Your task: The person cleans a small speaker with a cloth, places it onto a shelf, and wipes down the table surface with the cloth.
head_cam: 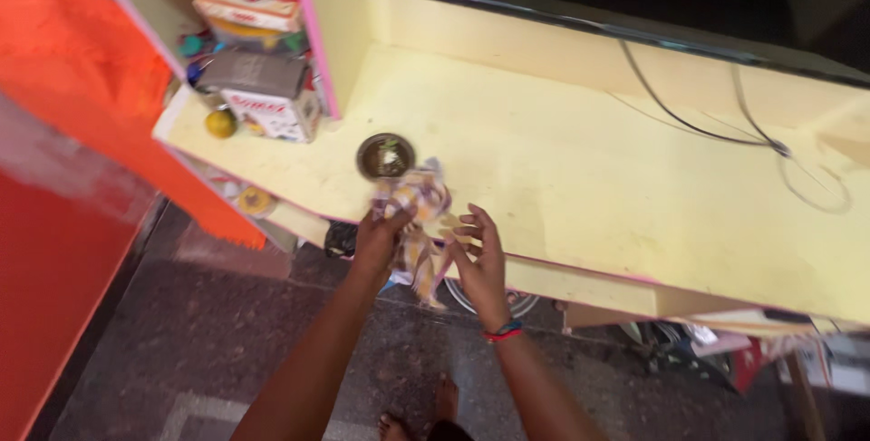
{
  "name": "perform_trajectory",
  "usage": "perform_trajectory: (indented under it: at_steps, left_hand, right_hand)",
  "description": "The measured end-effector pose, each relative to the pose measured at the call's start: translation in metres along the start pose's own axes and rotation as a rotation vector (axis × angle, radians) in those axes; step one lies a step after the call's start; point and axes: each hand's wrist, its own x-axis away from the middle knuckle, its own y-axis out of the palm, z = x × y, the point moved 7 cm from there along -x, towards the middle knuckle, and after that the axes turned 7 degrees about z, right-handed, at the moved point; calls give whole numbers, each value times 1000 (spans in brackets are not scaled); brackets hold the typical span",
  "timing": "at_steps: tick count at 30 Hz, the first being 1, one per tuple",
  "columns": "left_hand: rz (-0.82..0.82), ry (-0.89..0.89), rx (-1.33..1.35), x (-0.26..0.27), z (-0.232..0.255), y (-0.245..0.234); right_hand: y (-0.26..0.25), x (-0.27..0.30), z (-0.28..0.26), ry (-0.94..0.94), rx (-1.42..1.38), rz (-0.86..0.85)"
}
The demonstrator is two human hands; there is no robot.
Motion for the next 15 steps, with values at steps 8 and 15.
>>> perform_trajectory:
  at_steps: [8,15]
  left_hand:
    - [5,293,-658,-91,2,96]
    - [-149,730,-863,-111,-12,121]
  right_hand:
    - [-80,-33,6,-46,287,160]
    - [-44,-104,55,-282,1000,-153]
